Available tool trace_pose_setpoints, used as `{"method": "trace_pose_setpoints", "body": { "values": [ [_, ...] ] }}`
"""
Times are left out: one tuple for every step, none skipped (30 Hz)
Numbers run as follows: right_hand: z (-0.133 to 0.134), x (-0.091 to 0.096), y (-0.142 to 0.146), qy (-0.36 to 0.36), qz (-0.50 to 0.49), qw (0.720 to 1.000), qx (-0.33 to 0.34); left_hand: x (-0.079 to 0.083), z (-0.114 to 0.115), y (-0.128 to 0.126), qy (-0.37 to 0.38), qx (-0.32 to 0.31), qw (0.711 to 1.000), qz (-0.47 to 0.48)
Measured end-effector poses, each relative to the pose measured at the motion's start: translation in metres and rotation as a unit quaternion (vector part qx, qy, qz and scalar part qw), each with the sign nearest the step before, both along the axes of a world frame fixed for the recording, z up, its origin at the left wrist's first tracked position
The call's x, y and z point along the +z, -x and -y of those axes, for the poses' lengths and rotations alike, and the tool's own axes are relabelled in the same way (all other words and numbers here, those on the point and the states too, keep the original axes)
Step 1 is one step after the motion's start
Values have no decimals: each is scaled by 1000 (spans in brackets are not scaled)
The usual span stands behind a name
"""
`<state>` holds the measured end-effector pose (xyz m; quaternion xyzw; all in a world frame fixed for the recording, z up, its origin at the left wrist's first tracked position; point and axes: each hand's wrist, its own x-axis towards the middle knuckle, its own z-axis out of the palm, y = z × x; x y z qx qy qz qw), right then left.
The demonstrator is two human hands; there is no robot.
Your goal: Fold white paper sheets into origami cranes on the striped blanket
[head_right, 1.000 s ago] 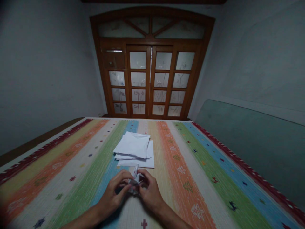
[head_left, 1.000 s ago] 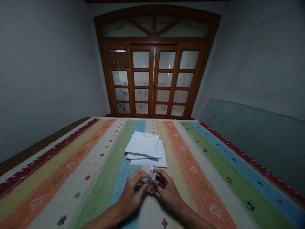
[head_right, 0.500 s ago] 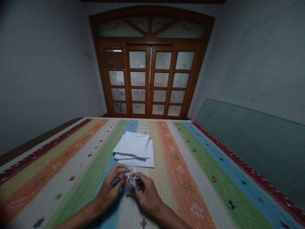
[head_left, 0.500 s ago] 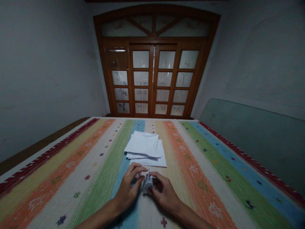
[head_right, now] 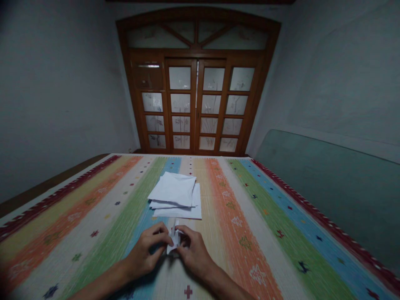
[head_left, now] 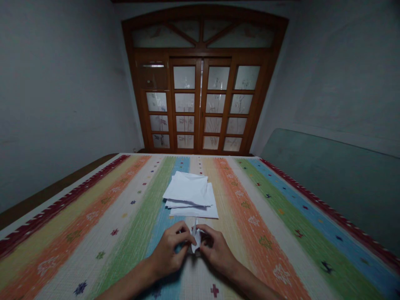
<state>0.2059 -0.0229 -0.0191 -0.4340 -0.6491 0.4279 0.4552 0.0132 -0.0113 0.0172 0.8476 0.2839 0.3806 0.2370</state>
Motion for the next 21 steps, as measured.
{"method": "trace_pose_setpoints", "body": {
  "values": [
    [0,0,0,3,-11,1000,2,0,0,0,1,-6,1000,-3],
    [0,1,0,4,-21,1000,5,0,0,0,1,-14,1000,-5],
    [0,2,0,5,-31,999,6,1,1,1,1,-20,1000,-8],
    [0,2,0,5,-37,999,7,1,1,1,0,-25,1000,-12],
    [0,3,0,7,-40,999,5,2,2,1,-2,-28,999,-17],
    [0,3,0,8,-39,999,1,2,2,1,-5,-29,999,-26],
    [1,4,-1,7,-35,999,-3,3,2,2,-7,-31,999,-35],
    [1,5,-1,5,-31,999,-8,3,1,2,-9,-32,998,-44],
    [1,6,-1,2,-26,1000,-13,2,0,3,-9,-37,998,-52],
    [1,6,-2,-2,-22,1000,-16,2,-1,4,-10,-41,997,-57],
    [1,7,-2,-5,-19,1000,-18,1,-2,4,-9,-46,997,-60],
    [1,7,-2,-8,-17,1000,-18,-1,-4,4,-7,-48,997,-60],
    [1,7,-2,-10,-15,1000,-18,-2,-5,5,-6,-48,997,-59],
    [2,6,-1,-12,-14,1000,-17,-3,-6,5,-3,-45,997,-58],
    [2,4,-1,-14,-13,1000,-16,-3,-7,4,1,-39,998,-56],
    [3,2,-1,-17,-10,1000,-17,-3,-8,4,8,-34,998,-55],
    [3,-1,-2,-22,-6,999,-23,-3,-8,4,15,-31,998,-52],
    [4,-5,-2,-28,0,999,-35,-2,-8,4,22,-29,998,-48],
    [5,-8,-2,-36,9,998,-51,-1,-7,3,30,-28,998,-46],
    [5,-11,-3,-43,18,997,-66,0,-6,3,36,-27,998,-44],
    [6,-14,-3,-48,26,996,-75,1,-5,3,39,-26,998,-44]
  ]
}}
